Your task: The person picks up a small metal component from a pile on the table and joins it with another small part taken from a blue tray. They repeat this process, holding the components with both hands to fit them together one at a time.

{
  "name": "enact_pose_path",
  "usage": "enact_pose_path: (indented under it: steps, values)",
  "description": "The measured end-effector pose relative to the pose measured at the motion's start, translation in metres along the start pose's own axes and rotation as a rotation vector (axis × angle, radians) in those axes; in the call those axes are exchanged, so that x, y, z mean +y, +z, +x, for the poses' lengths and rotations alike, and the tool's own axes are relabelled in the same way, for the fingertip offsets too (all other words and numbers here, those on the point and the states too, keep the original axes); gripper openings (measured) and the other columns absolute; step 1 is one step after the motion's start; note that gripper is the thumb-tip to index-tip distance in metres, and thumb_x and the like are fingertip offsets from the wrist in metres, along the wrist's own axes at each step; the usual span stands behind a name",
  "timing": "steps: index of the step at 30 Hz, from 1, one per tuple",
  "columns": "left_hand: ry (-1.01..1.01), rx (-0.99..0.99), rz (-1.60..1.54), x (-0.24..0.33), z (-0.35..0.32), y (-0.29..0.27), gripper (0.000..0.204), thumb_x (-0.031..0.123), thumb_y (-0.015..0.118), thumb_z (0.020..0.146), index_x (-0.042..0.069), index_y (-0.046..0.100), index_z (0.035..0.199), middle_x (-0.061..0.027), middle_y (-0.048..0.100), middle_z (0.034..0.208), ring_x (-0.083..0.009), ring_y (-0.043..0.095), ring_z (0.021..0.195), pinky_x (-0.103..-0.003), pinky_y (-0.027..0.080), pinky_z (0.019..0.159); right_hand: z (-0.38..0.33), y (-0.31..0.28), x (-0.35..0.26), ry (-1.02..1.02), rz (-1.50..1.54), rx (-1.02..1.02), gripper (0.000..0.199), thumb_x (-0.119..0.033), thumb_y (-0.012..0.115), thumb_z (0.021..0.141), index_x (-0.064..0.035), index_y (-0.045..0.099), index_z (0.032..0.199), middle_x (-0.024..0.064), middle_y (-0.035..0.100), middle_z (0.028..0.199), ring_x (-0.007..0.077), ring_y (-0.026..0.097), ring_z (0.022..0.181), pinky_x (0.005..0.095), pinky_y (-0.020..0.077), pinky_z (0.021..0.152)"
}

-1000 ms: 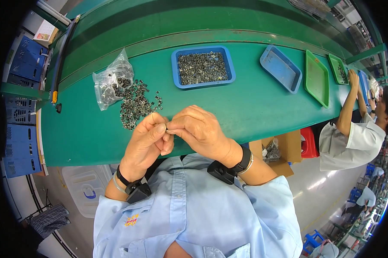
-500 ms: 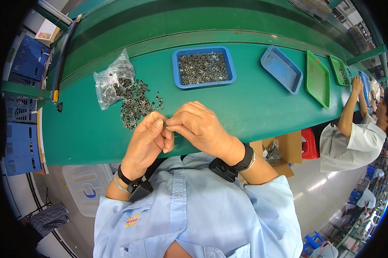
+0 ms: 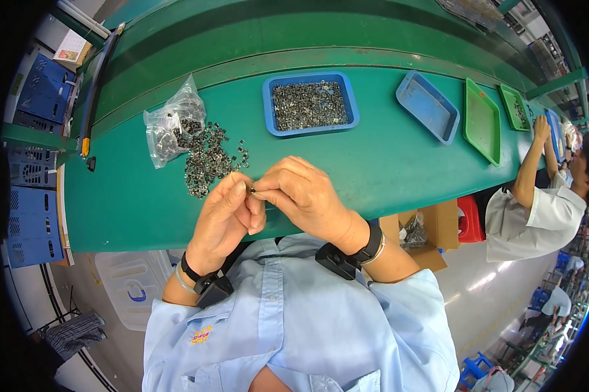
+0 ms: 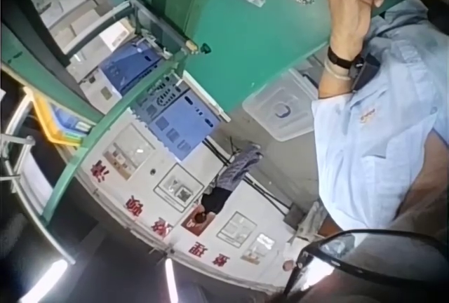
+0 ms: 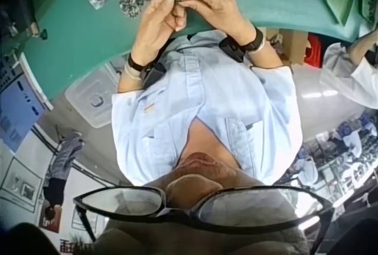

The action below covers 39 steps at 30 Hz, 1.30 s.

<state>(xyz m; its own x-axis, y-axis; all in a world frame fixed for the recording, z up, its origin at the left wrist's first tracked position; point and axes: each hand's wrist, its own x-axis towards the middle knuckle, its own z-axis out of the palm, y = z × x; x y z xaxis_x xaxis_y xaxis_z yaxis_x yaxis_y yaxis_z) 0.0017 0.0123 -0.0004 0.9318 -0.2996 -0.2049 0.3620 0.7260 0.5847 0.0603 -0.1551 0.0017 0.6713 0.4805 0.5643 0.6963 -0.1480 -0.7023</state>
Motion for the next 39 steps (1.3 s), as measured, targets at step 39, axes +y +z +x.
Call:
enact_pose_path:
  steps: [39]
  values:
    - [-0.045,-0.024,-0.034,0.0,0.003,0.003,0.017,0.022,0.05,0.097,0.006,0.052,0.093,-0.0054,0.058,0.074,-0.013,0.052,0.059,-0.026,0.04,0.051,-0.009,0.004,0.009,-0.082,0.075,0.047,0.018,0.0,0.072,0.072,-0.0042,0.063,0.087,0.0078,0.063,0.082,0.0236,0.062,0.074,0.0329,0.0494,0.066]
